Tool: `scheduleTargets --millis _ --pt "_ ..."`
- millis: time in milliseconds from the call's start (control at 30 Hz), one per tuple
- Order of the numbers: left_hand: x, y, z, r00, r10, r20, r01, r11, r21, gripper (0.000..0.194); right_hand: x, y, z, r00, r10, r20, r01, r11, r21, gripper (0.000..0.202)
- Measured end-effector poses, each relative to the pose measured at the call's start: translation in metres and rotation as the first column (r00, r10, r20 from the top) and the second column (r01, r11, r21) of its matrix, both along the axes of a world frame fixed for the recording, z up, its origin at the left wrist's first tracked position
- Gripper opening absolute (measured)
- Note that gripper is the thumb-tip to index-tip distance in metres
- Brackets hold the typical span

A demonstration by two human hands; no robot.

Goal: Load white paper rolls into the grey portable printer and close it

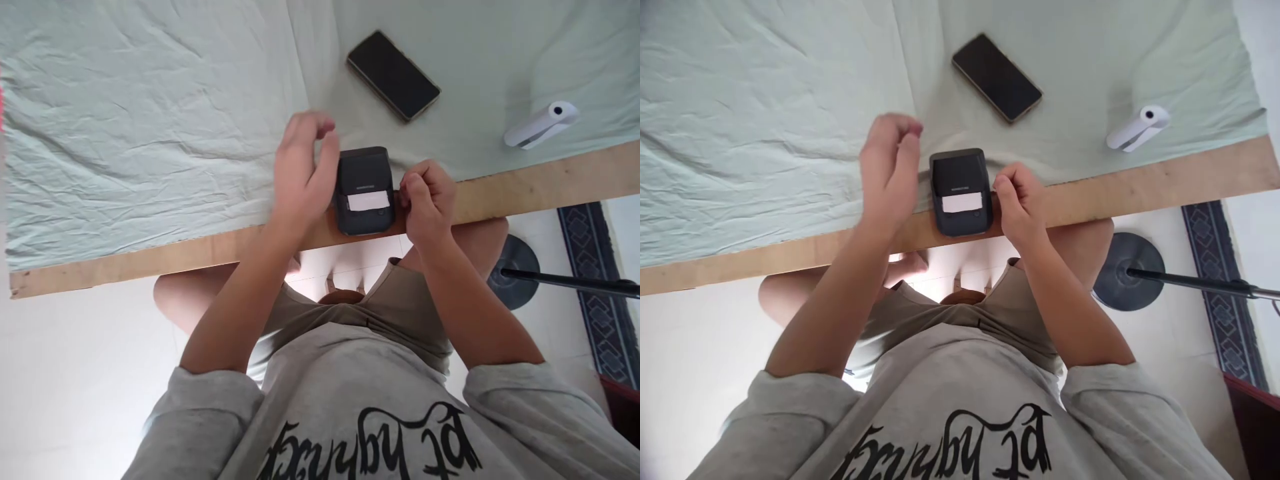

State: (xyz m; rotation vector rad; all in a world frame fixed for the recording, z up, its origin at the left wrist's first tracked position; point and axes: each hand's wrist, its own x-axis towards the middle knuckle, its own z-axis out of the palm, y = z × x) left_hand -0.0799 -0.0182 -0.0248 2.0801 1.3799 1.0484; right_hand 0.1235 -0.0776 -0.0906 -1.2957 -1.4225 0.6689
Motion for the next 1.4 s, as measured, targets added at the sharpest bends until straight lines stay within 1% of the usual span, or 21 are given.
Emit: scheduleTargets --millis 33,67,100,167,267,333,367,400,467,600,833,900,1033,1200,1300,1400 --pt "-0.008 -0.009 -0.007 0.999 -0.037 -0.023 0.035 0.997 -0.065 0.044 -0.001 0.001 0.001 1.000 -0.025 0.000 0.025 0.999 0.021 0.038" --pt "-0.014 -0.018 -0.014 0.992 -0.110 -0.058 0.103 0.989 -0.110 0.052 -0.003 0.001 0.003 0.999 -0.053 0.000 0.053 0.998 0.033 0.036" --pt "-0.019 -0.028 -0.020 0.984 -0.152 -0.097 0.139 0.982 -0.130 0.060 -0.005 0.002 0.005 0.997 -0.080 0.006 0.080 0.996 0.031 0.033" --pt "-0.022 -0.045 -0.030 0.964 -0.208 -0.166 0.181 0.970 -0.162 0.074 -0.010 0.002 0.010 0.995 -0.092 0.039 0.091 0.996 0.011 0.030" --pt "-0.022 -0.061 -0.040 0.936 -0.217 -0.277 0.174 0.970 -0.169 0.097 -0.013 0.001 0.015 0.996 -0.049 0.072 0.052 0.998 -0.037 0.033" --pt "-0.021 -0.064 -0.044 0.924 -0.206 -0.322 0.161 0.974 -0.161 0.111 -0.014 0.000 0.016 0.997 -0.002 0.075 0.007 0.998 -0.062 0.035" --pt "-0.021 -0.064 -0.046 0.923 -0.199 -0.331 0.156 0.976 -0.153 0.115 -0.013 0.000 0.016 0.997 0.017 0.074 -0.012 0.998 -0.068 0.036" --pt "-0.021 -0.065 -0.046 0.924 -0.187 -0.335 0.148 0.979 -0.140 0.116 -0.013 0.000 0.016 0.997 0.029 0.074 -0.024 0.997 -0.068 0.036" --pt "-0.019 -0.064 -0.048 0.927 -0.154 -0.341 0.127 0.987 -0.100 0.112 -0.013 -0.001 0.015 0.996 0.039 0.075 -0.035 0.998 -0.058 0.037" --pt "-0.018 -0.065 -0.050 0.924 -0.104 -0.369 0.104 0.994 -0.022 0.107 -0.015 -0.002 0.016 0.996 0.031 0.088 -0.027 0.999 -0.043 0.039" --pt "-0.019 -0.062 -0.050 0.929 -0.092 -0.359 0.098 0.995 -0.002 0.106 -0.017 -0.005 0.021 0.995 0.033 0.098 -0.026 0.997 -0.070 0.038" --pt "-0.019 -0.061 -0.049 0.936 -0.093 -0.341 0.091 0.996 -0.021 0.105 -0.017 -0.006 0.024 0.992 0.044 0.116 -0.035 0.996 -0.080 0.038" --pt "-0.018 -0.060 -0.048 0.949 -0.119 -0.293 0.093 0.990 -0.104 0.105 -0.016 -0.006 0.028 0.985 0.066 0.162 -0.049 0.993 -0.108 0.040" --pt "-0.020 -0.060 -0.045 0.946 -0.136 -0.296 0.104 0.987 -0.122 0.105 -0.015 -0.007 0.023 0.989 0.064 0.135 -0.051 0.994 -0.101 0.041" --pt "-0.023 -0.057 -0.042 0.960 -0.145 -0.239 0.108 0.981 -0.160 0.109 -0.015 -0.006 0.020 0.987 0.088 0.132 -0.076 0.993 -0.095 0.045" --pt "-0.023 -0.054 -0.040 0.964 -0.145 -0.222 0.100 0.975 -0.199 0.096 -0.013 -0.004 0.020 0.989 0.116 0.093 -0.106 0.988 -0.109 0.045"
